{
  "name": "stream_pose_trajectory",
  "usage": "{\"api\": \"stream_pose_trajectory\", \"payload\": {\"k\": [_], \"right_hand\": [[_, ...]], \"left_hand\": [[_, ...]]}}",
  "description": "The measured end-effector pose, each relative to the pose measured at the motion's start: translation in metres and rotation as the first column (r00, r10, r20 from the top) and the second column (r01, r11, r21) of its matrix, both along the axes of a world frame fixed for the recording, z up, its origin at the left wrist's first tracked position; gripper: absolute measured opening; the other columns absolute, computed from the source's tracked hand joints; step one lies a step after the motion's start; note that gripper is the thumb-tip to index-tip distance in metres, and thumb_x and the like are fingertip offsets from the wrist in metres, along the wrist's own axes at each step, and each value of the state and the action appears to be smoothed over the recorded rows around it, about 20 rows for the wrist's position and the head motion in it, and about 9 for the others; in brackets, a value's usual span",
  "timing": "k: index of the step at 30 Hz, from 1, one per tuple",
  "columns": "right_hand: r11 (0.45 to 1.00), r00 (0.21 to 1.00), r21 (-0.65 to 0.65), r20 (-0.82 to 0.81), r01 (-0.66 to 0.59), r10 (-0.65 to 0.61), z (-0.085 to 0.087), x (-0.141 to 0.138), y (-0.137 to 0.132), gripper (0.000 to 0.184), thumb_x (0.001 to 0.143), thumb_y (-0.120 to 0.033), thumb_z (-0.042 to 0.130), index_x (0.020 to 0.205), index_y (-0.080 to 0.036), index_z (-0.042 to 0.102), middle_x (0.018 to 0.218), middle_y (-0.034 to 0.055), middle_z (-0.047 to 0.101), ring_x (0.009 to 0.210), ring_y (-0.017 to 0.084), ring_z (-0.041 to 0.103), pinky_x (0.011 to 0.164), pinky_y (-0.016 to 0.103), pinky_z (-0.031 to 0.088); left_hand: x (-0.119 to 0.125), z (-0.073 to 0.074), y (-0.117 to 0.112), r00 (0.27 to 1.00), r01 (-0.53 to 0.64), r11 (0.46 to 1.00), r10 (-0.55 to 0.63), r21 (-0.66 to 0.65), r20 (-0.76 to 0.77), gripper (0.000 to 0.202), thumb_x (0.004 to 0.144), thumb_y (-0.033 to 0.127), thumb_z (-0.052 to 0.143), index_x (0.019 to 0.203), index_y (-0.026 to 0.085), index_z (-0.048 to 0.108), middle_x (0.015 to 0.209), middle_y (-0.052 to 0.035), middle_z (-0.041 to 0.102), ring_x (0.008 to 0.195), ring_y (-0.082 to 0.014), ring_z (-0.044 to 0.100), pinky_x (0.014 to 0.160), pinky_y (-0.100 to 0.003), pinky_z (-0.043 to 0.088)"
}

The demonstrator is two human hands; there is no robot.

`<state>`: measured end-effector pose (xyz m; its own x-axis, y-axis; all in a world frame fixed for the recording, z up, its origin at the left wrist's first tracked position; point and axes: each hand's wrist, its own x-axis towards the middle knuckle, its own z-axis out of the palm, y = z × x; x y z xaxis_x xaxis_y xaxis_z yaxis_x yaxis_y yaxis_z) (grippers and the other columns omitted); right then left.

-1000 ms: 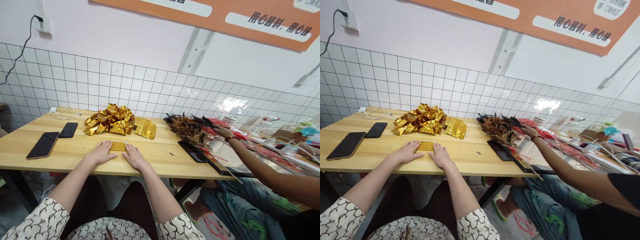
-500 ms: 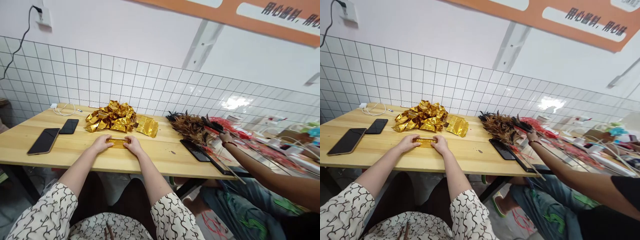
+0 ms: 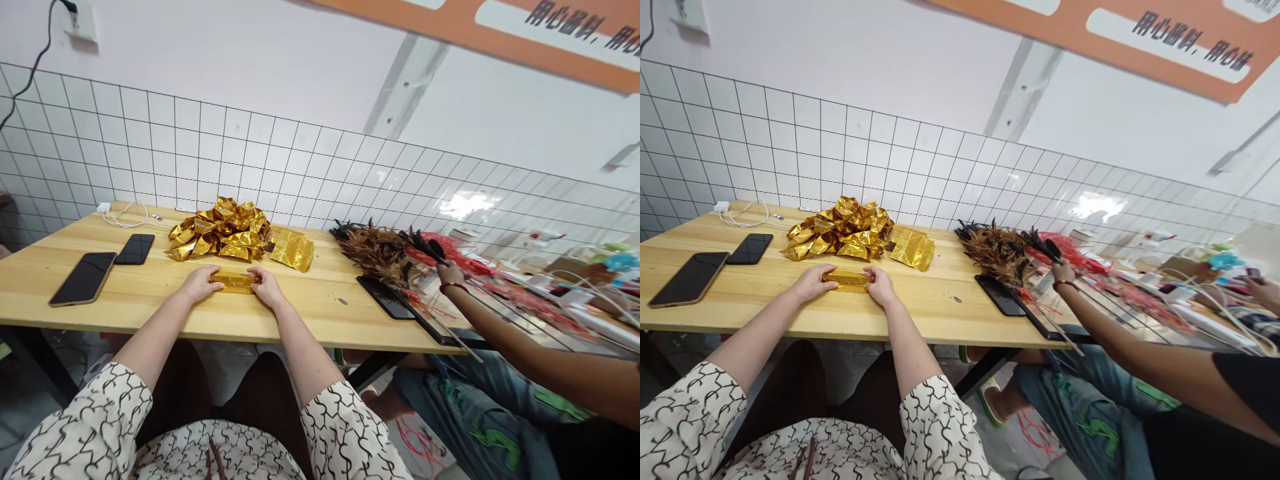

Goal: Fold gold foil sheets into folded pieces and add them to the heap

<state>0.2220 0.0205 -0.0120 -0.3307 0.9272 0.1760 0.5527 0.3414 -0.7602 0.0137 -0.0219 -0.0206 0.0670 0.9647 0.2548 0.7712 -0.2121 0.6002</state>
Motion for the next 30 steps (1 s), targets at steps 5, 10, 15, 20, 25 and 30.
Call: {"api": "stream_pose_trajectory", "payload": {"k": [5, 10, 15, 20, 25, 30], "right_hand": [[0.998, 0.992, -0.021, -0.113, -0.065, 0.062, -0.001, -0.001, 0.000, 0.053, 0.060, -0.007, 0.047, 0.111, -0.017, 0.060, 0.100, 0.0038, 0.062, 0.095, 0.016, 0.058, 0.088, 0.031, 0.047], [0.993, 0.979, -0.045, -0.177, -0.107, 0.098, -0.002, -0.002, 0.001, 0.055, 0.060, -0.011, 0.049, 0.113, -0.017, 0.059, 0.099, 0.0038, 0.060, 0.093, 0.017, 0.058, 0.086, 0.031, 0.048], [0.992, 0.974, -0.071, -0.211, -0.105, 0.088, -0.005, -0.002, 0.002, 0.054, 0.057, -0.011, 0.049, 0.110, -0.017, 0.059, 0.088, 0.0004, 0.058, 0.079, 0.014, 0.058, 0.075, 0.029, 0.050], [0.994, 0.977, -0.060, -0.198, -0.097, 0.083, -0.003, -0.003, 0.001, 0.038, 0.056, -0.010, 0.050, 0.091, -0.018, 0.061, 0.079, -0.0016, 0.060, 0.075, 0.014, 0.057, 0.074, 0.028, 0.049], [0.994, 0.984, -0.063, -0.160, -0.091, 0.079, 0.001, -0.004, -0.003, 0.018, 0.055, -0.010, 0.049, 0.069, -0.019, 0.056, 0.067, -0.0042, 0.057, 0.067, 0.014, 0.055, 0.070, 0.027, 0.046], [0.995, 0.993, -0.052, -0.084, -0.089, 0.084, 0.004, -0.003, -0.007, 0.013, 0.055, -0.011, 0.048, 0.063, -0.020, 0.054, 0.061, -0.0053, 0.053, 0.064, 0.013, 0.052, 0.065, 0.025, 0.042]], "left_hand": [[0.001, 0.003, -0.001, 0.999, -0.021, 0.999, 0.022, 0.024, -0.040, 0.056, 0.069, 0.031, 0.068, 0.122, 0.014, 0.059, 0.127, -0.0107, 0.060, 0.117, -0.0286, 0.054, 0.104, -0.038, 0.041], [0.003, 0.005, -0.003, 1.000, -0.009, 0.998, 0.011, 0.066, -0.028, 0.055, 0.068, 0.024, 0.069, 0.120, 0.012, 0.059, 0.121, -0.0125, 0.063, 0.112, -0.0279, 0.057, 0.100, -0.039, 0.044], [0.005, 0.009, -0.006, 0.998, -0.037, 0.998, 0.035, 0.052, 0.043, 0.054, 0.065, 0.020, 0.069, 0.118, 0.016, 0.061, 0.118, -0.0089, 0.064, 0.107, -0.0270, 0.059, 0.096, -0.038, 0.046], [0.006, 0.011, -0.008, 0.996, -0.058, 0.998, 0.057, 0.013, 0.075, 0.040, 0.064, 0.017, 0.066, 0.104, 0.017, 0.065, 0.098, -0.0046, 0.070, 0.090, -0.0228, 0.063, 0.085, -0.033, 0.048], [0.005, 0.010, -0.007, 0.999, -0.028, 0.999, 0.026, 0.041, 0.038, 0.010, 0.064, 0.019, 0.063, 0.074, 0.019, 0.065, 0.077, 0.0003, 0.066, 0.076, -0.0187, 0.060, 0.072, -0.028, 0.047], [0.004, 0.008, -0.007, 0.999, -0.003, 0.999, 0.002, 0.032, 0.037, 0.003, 0.063, 0.019, 0.060, 0.064, 0.018, 0.063, 0.070, 0.0009, 0.062, 0.069, -0.0162, 0.056, 0.065, -0.026, 0.043]]}}
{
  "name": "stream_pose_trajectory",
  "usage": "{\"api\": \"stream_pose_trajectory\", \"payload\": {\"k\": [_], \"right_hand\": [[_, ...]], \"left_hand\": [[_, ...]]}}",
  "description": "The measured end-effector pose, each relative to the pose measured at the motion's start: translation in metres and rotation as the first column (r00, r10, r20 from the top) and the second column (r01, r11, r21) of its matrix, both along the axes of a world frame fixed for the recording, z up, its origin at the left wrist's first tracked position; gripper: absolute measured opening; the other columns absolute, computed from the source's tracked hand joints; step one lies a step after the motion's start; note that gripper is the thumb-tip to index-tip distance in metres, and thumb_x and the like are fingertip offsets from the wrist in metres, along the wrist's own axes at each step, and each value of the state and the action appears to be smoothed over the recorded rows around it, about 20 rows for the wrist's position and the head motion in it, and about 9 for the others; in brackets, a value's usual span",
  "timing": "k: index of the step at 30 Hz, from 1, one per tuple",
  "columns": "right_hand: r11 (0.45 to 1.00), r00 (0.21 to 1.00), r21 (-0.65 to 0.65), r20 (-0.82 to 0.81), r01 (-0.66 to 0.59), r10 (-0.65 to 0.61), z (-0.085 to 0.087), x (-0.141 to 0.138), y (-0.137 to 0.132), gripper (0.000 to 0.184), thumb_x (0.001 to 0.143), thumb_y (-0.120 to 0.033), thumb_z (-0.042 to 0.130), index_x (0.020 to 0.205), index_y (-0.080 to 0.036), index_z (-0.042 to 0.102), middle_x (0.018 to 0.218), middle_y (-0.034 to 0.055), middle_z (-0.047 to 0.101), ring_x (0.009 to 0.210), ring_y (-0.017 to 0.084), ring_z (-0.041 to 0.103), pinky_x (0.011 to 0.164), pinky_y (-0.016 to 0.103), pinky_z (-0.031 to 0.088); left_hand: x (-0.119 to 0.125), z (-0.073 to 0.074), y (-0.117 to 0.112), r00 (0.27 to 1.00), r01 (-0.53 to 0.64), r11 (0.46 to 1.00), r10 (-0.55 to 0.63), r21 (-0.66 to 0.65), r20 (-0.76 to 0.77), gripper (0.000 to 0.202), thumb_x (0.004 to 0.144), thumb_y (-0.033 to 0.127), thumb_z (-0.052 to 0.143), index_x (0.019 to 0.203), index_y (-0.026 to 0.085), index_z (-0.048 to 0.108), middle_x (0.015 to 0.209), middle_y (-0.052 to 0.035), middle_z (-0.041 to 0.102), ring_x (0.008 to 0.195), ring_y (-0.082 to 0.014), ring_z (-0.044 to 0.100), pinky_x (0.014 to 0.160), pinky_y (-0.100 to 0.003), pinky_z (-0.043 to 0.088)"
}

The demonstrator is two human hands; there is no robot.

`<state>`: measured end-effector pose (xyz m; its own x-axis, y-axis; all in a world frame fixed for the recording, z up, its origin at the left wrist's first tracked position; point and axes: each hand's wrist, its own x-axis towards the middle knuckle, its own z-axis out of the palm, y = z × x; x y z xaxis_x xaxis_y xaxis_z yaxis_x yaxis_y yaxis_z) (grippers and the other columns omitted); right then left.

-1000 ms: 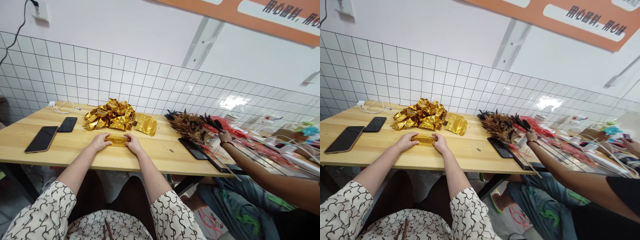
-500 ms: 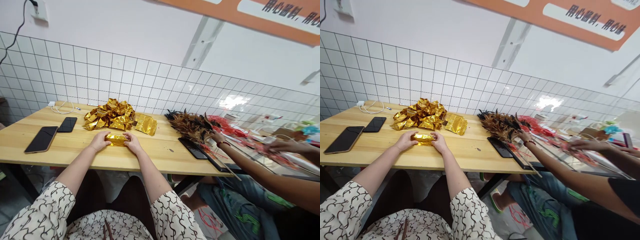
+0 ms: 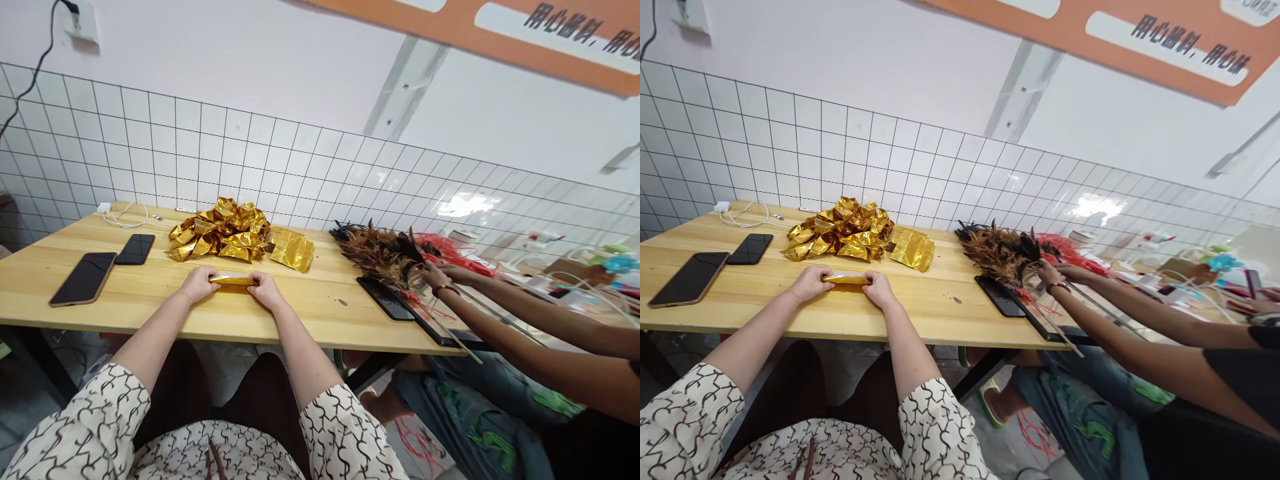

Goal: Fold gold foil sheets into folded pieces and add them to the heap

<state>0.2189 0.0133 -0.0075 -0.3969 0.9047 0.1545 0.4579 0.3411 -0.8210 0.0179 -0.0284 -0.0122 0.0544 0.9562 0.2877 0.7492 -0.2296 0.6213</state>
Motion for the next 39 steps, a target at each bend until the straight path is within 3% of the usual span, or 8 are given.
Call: {"api": "stream_pose_trajectory", "payload": {"k": [8, 15, 20, 25, 29, 33, 39], "right_hand": [[0.994, 0.989, 0.105, 0.149, -0.036, 0.020, 0.000, 0.002, -0.001, 0.012, 0.057, -0.011, 0.045, 0.058, -0.020, 0.053, 0.058, -0.0042, 0.049, 0.063, 0.013, 0.048, 0.062, 0.023, 0.037], [0.975, 0.978, 0.194, 0.195, -0.108, 0.070, 0.003, 0.011, -0.003, 0.002, 0.063, -0.017, 0.060, 0.063, -0.019, 0.060, 0.069, -0.0018, 0.055, 0.068, 0.014, 0.049, 0.064, 0.025, 0.038], [0.949, 0.966, 0.267, 0.238, -0.169, 0.105, 0.007, 0.013, -0.009, 0.026, 0.081, -0.038, 0.057, 0.067, -0.018, 0.066, 0.070, 0.0020, 0.059, 0.072, 0.016, 0.052, 0.069, 0.028, 0.039], [0.879, 0.939, 0.411, 0.327, -0.240, 0.103, 0.008, 0.005, -0.018, 0.033, 0.088, -0.042, 0.050, 0.082, -0.019, 0.072, 0.082, 0.0051, 0.062, 0.083, 0.018, 0.051, 0.079, 0.033, 0.037], [0.804, 0.886, 0.458, 0.431, -0.379, 0.172, 0.006, -0.003, -0.026, 0.035, 0.091, -0.044, 0.046, 0.099, -0.021, 0.071, 0.088, 0.0061, 0.059, 0.086, 0.018, 0.050, 0.081, 0.034, 0.036], [0.754, 0.843, 0.476, 0.505, -0.453, 0.187, 0.004, -0.007, -0.028, 0.037, 0.090, -0.045, 0.047, 0.107, -0.020, 0.068, 0.088, 0.0063, 0.056, 0.085, 0.018, 0.048, 0.080, 0.034, 0.036], [0.756, 0.854, 0.494, 0.494, -0.430, 0.162, 0.004, -0.008, -0.026, 0.034, 0.091, -0.041, 0.047, 0.096, -0.018, 0.071, 0.082, 0.0048, 0.055, 0.079, 0.017, 0.048, 0.076, 0.030, 0.038]], "left_hand": [[0.000, 0.003, -0.002, 0.998, 0.041, 0.999, -0.040, 0.023, -0.053, 0.006, 0.062, 0.019, 0.056, 0.059, 0.018, 0.061, 0.065, 0.0003, 0.058, 0.067, -0.0160, 0.053, 0.062, -0.025, 0.040], [0.001, 0.006, -0.007, 0.990, 0.078, 0.995, -0.070, 0.065, -0.119, 0.008, 0.063, 0.019, 0.056, 0.056, 0.018, 0.060, 0.064, -0.0003, 0.057, 0.067, -0.0157, 0.052, 0.062, -0.025, 0.039], [0.000, 0.008, -0.013, 0.993, 0.097, 0.994, -0.093, 0.042, -0.078, 0.021, 0.068, 0.038, 0.061, 0.060, 0.018, 0.062, 0.069, -0.0010, 0.059, 0.068, -0.0157, 0.053, 0.062, -0.025, 0.039], [0.002, 0.007, -0.012, 0.991, 0.094, 0.992, -0.085, 0.088, -0.103, 0.043, 0.082, 0.047, 0.045, 0.055, 0.018, 0.059, 0.064, -0.0024, 0.056, 0.066, -0.0153, 0.051, 0.064, -0.026, 0.038], [0.006, 0.006, -0.010, 0.988, 0.056, 0.994, -0.042, 0.092, -0.147, 0.041, 0.084, 0.043, 0.046, 0.054, 0.018, 0.060, 0.065, -0.0028, 0.058, 0.068, -0.0155, 0.052, 0.066, -0.026, 0.037], [0.014, 0.018, -0.012, 0.973, -0.033, 0.999, 0.032, 0.000, -0.228, 0.029, 0.078, 0.039, 0.057, 0.058, 0.019, 0.063, 0.068, -0.0025, 0.062, 0.071, -0.0168, 0.055, 0.064, -0.026, 0.036], [0.027, 0.038, -0.017, 0.941, -0.196, 0.963, 0.131, -0.184, -0.313, 0.018, 0.077, 0.035, 0.062, 0.068, 0.020, 0.066, 0.071, -0.0023, 0.066, 0.072, -0.0177, 0.058, 0.061, -0.026, 0.033]]}}
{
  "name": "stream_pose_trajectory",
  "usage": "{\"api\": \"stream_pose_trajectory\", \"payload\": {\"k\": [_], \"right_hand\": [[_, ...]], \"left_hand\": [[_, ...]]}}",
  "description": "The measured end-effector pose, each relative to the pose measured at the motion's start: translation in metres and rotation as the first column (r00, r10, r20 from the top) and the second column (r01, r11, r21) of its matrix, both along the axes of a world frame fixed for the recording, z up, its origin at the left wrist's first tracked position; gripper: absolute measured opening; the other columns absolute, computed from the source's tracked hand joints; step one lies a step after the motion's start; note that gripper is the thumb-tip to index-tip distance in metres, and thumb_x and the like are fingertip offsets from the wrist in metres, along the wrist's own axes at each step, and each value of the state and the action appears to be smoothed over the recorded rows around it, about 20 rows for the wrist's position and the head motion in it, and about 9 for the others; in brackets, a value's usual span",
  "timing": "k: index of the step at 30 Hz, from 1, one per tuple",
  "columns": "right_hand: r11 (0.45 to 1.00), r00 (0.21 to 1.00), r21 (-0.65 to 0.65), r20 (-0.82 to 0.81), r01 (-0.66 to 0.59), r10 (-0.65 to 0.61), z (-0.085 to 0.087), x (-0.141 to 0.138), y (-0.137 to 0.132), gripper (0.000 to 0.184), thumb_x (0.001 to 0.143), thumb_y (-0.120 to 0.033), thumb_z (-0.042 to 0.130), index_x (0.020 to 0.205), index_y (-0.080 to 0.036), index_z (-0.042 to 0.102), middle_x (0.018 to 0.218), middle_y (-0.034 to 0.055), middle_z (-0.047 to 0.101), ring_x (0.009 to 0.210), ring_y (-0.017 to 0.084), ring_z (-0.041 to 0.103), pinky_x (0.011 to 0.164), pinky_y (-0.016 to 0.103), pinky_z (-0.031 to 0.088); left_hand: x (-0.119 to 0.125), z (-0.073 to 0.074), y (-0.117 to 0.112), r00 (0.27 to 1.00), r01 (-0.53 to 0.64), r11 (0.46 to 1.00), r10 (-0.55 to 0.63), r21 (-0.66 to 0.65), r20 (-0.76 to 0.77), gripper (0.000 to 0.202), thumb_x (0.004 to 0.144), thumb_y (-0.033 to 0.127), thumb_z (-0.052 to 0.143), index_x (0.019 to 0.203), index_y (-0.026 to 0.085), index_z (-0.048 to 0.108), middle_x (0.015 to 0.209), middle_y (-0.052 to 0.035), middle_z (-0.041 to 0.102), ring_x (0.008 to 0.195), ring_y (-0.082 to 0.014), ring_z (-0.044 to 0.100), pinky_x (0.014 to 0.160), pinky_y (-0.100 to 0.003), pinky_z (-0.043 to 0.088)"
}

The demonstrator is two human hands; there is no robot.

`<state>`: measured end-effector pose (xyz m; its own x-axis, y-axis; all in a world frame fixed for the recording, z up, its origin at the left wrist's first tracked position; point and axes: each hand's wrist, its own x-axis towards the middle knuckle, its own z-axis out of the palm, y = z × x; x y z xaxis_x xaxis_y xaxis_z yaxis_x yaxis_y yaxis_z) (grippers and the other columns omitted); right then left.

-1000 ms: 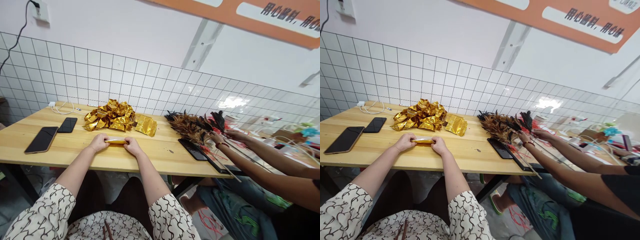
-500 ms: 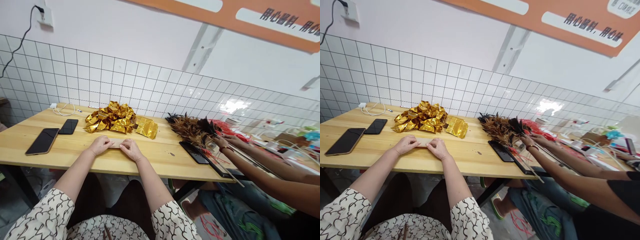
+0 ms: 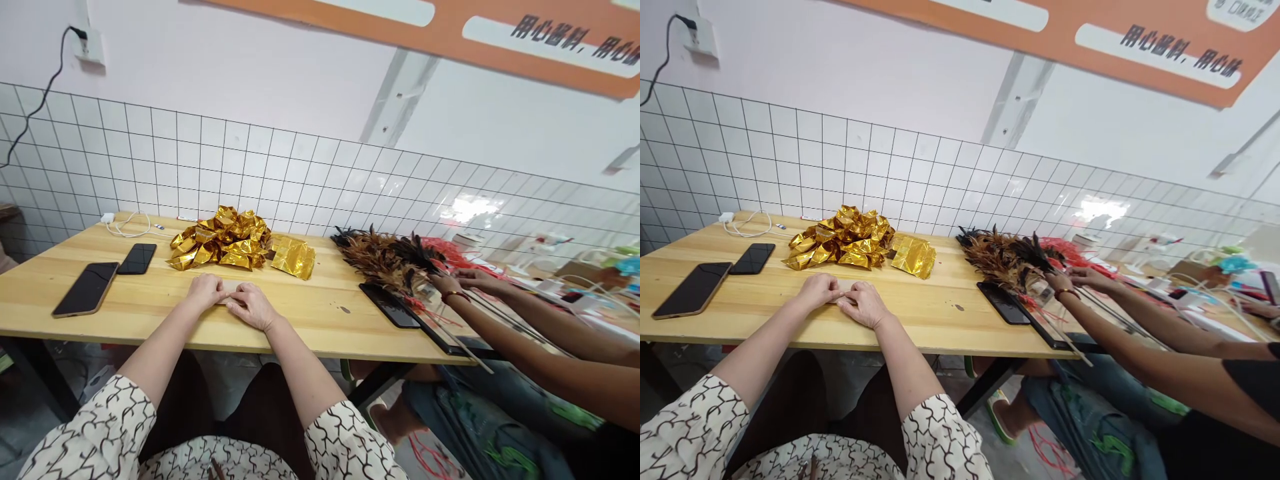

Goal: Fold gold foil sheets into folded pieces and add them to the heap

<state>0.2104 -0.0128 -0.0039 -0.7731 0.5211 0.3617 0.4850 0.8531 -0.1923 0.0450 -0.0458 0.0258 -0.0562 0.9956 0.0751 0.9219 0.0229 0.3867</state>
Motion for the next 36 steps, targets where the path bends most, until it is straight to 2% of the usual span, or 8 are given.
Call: {"api": "stream_pose_trajectory", "payload": {"k": [7, 15, 18, 19, 21, 24, 30, 36], "right_hand": [[0.999, 0.999, 0.000, -0.006, 0.054, -0.054, 0.002, 0.013, 0.003, 0.034, 0.093, -0.034, 0.045, 0.079, -0.019, 0.072, 0.077, 0.0041, 0.055, 0.078, 0.016, 0.050, 0.076, 0.029, 0.039], [0.988, 0.986, -0.012, 0.061, 0.156, -0.155, 0.005, 0.040, 0.002, 0.039, 0.095, -0.034, 0.039, 0.081, -0.019, 0.072, 0.087, 0.0065, 0.058, 0.086, 0.018, 0.051, 0.080, 0.033, 0.038], [0.981, 0.979, -0.017, 0.067, 0.193, -0.191, 0.006, 0.046, -0.001, 0.039, 0.096, -0.035, 0.037, 0.085, -0.021, 0.072, 0.090, 0.0068, 0.059, 0.089, 0.018, 0.051, 0.081, 0.035, 0.037], [0.979, 0.977, -0.021, 0.073, 0.201, -0.199, 0.006, 0.046, -0.002, 0.039, 0.096, -0.036, 0.037, 0.086, -0.021, 0.072, 0.091, 0.0069, 0.059, 0.089, 0.018, 0.051, 0.081, 0.035, 0.037], [0.976, 0.973, -0.032, 0.089, 0.215, -0.211, 0.008, 0.047, -0.004, 0.038, 0.095, -0.035, 0.037, 0.088, -0.021, 0.072, 0.091, 0.0070, 0.059, 0.090, 0.019, 0.050, 0.081, 0.035, 0.036], [0.972, 0.968, -0.040, 0.107, 0.231, -0.225, 0.011, 0.045, -0.007, 0.037, 0.095, -0.036, 0.038, 0.091, -0.022, 0.071, 0.092, 0.0072, 0.058, 0.091, 0.019, 0.050, 0.081, 0.034, 0.035], [0.954, 0.926, 0.058, 0.227, 0.296, -0.301, 0.020, 0.022, -0.018, 0.041, 0.095, -0.041, 0.038, 0.085, -0.020, 0.071, 0.088, 0.0090, 0.058, 0.091, 0.021, 0.047, 0.083, 0.038, 0.029], [0.968, 0.941, 0.049, 0.230, 0.244, -0.249, 0.017, -0.005, -0.025, 0.038, 0.096, -0.042, 0.037, 0.098, -0.021, 0.068, 0.092, 0.0082, 0.057, 0.092, 0.020, 0.047, 0.082, 0.036, 0.028]], "left_hand": [[-0.015, 0.002, -0.002, 0.992, -0.115, 0.990, 0.119, -0.086, 0.040, 0.018, 0.075, 0.035, 0.066, 0.064, 0.021, 0.063, 0.071, -0.0004, 0.067, 0.074, -0.0169, 0.061, 0.064, -0.025, 0.037], [-0.033, -0.001, -0.003, 0.992, -0.128, 0.991, 0.128, -0.043, -0.011, 0.014, 0.073, 0.031, 0.067, 0.064, 0.022, 0.064, 0.077, -0.0015, 0.069, 0.089, -0.0201, 0.060, 0.076, -0.027, 0.041], [-0.021, -0.006, -0.004, 0.995, -0.053, 0.993, 0.062, 0.109, -0.083, 0.005, 0.073, 0.019, 0.064, 0.070, 0.022, 0.067, 0.088, -0.0054, 0.068, 0.099, -0.0237, 0.056, 0.082, -0.031, 0.041], [-0.015, -0.009, -0.005, 0.993, 0.003, 0.986, 0.016, 0.164, -0.114, 0.012, 0.074, 0.013, 0.059, 0.074, 0.021, 0.069, 0.091, -0.0074, 0.067, 0.100, -0.0243, 0.055, 0.084, -0.032, 0.041], [-0.003, -0.016, -0.006, 0.982, 0.137, 0.977, -0.111, 0.165, -0.156, 0.024, 0.071, 0.004, 0.052, 0.079, 0.018, 0.070, 0.090, -0.0100, 0.065, 0.097, -0.0244, 0.055, 0.083, -0.033, 0.041], [0.008, -0.026, -0.008, 0.957, 0.275, 0.944, -0.251, 0.180, -0.145, 0.031, 0.072, 0.002, 0.046, 0.081, 0.019, 0.071, 0.087, -0.0097, 0.062, 0.096, -0.0232, 0.054, 0.081, -0.032, 0.042], [0.005, -0.030, -0.012, 0.944, 0.315, 0.938, -0.294, 0.142, -0.149, 0.030, 0.079, 0.009, 0.044, 0.086, 0.020, 0.072, 0.089, -0.0094, 0.059, 0.094, -0.0227, 0.053, 0.078, -0.031, 0.042], [0.000, -0.029, -0.012, 0.942, 0.335, 0.921, -0.321, 0.201, -0.100, 0.026, 0.084, 0.021, 0.047, 0.094, 0.023, 0.072, 0.087, -0.0069, 0.059, 0.089, -0.0202, 0.054, 0.079, -0.030, 0.043]]}}
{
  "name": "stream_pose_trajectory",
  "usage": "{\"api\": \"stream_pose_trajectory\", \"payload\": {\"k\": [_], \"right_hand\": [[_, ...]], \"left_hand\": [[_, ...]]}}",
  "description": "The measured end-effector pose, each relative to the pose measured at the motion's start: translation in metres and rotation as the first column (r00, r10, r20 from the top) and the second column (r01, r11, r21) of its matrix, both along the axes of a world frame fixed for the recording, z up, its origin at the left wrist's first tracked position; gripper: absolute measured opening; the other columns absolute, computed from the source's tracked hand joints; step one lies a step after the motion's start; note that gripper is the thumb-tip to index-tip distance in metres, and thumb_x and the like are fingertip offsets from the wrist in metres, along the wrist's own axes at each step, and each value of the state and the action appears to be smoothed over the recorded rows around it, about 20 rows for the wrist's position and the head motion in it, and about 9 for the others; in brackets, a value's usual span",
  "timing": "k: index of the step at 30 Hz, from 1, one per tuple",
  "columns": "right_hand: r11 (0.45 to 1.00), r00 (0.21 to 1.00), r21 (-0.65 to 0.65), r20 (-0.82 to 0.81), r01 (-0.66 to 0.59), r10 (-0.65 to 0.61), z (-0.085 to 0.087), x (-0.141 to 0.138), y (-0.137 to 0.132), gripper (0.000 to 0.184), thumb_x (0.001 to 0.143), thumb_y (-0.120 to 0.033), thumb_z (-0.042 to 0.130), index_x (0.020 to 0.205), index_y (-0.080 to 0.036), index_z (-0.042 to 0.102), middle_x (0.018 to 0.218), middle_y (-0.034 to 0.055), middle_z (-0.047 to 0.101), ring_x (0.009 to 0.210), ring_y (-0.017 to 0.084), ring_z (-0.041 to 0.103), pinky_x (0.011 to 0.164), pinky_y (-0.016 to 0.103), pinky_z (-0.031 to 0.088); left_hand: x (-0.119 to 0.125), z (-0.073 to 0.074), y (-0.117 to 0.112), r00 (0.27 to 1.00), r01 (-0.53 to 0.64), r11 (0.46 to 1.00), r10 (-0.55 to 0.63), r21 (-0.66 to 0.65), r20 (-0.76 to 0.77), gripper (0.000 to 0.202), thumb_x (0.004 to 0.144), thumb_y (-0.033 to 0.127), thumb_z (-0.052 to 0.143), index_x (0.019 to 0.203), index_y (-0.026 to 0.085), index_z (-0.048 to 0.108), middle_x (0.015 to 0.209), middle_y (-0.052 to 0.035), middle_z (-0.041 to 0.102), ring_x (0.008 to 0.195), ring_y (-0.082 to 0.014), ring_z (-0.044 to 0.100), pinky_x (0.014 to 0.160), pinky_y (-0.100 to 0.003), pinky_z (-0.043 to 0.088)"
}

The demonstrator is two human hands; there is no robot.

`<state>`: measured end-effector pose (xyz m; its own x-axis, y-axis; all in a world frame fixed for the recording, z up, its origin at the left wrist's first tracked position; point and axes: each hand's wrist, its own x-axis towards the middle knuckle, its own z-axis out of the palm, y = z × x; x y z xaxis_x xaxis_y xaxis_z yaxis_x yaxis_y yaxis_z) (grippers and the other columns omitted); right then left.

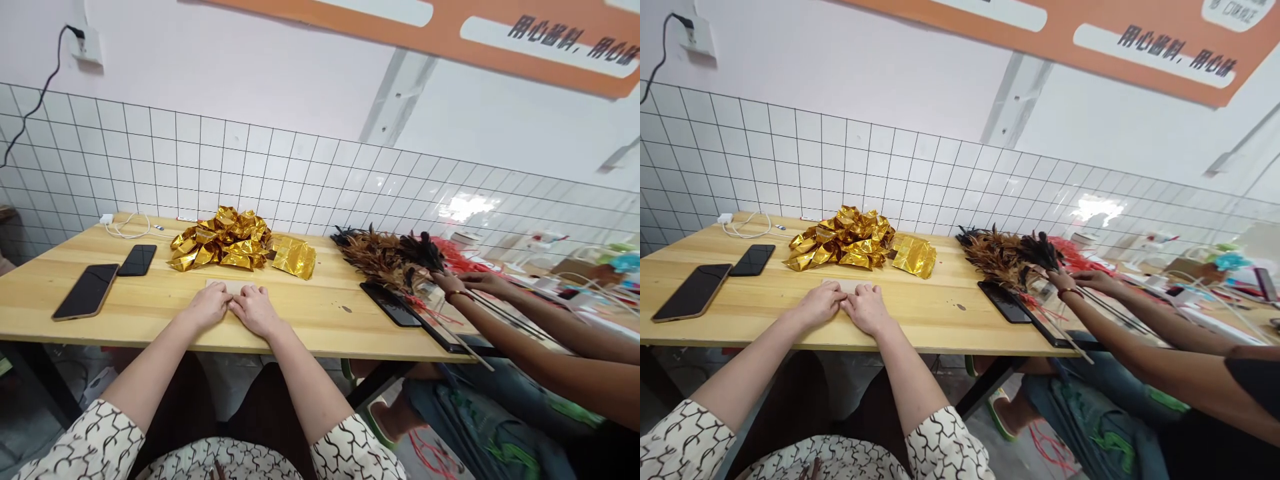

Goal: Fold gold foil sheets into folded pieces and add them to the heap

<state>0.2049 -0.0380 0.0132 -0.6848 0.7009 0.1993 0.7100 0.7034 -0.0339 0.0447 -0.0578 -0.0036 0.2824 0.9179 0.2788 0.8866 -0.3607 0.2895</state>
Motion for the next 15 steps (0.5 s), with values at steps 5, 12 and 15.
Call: {"api": "stream_pose_trajectory", "payload": {"k": [5, 12, 15], "right_hand": [[0.997, 0.997, -0.009, -0.024, 0.075, -0.075, -0.003, 0.027, 0.008, 0.038, 0.096, -0.038, 0.037, 0.090, -0.022, 0.070, 0.091, 0.0065, 0.057, 0.090, 0.018, 0.048, 0.081, 0.034, 0.027], [0.994, 0.994, 0.024, 0.029, 0.109, -0.109, 0.002, 0.036, 0.019, 0.043, 0.094, -0.043, 0.039, 0.080, -0.020, 0.073, 0.085, 0.0095, 0.064, 0.088, 0.020, 0.054, 0.082, 0.036, 0.028], [0.989, 0.988, 0.040, 0.061, 0.141, -0.144, 0.005, 0.021, 0.025, 0.042, 0.089, -0.048, 0.048, 0.075, -0.018, 0.073, 0.082, 0.0131, 0.067, 0.089, 0.024, 0.057, 0.083, 0.039, 0.028]], "left_hand": [[-0.011, 0.001, 0.012, 0.995, 0.029, 0.997, -0.022, -0.068, 0.101, 0.023, 0.080, 0.026, 0.052, 0.069, 0.021, 0.071, 0.078, -0.0047, 0.062, 0.081, -0.0185, 0.057, 0.074, -0.028, 0.043], [-0.016, -0.001, 0.034, 0.930, -0.083, 0.966, 0.164, -0.246, 0.330, 0.009, 0.066, 0.025, 0.064, 0.061, 0.018, 0.066, 0.063, 0.0004, 0.064, 0.064, -0.0156, 0.058, 0.061, -0.025, 0.041], [-0.020, 0.000, 0.039, 0.935, -0.098, 0.958, 0.181, -0.268, 0.304, 0.008, 0.064, 0.025, 0.065, 0.059, 0.018, 0.064, 0.058, 0.0017, 0.062, 0.060, -0.0147, 0.057, 0.058, -0.025, 0.039]]}}
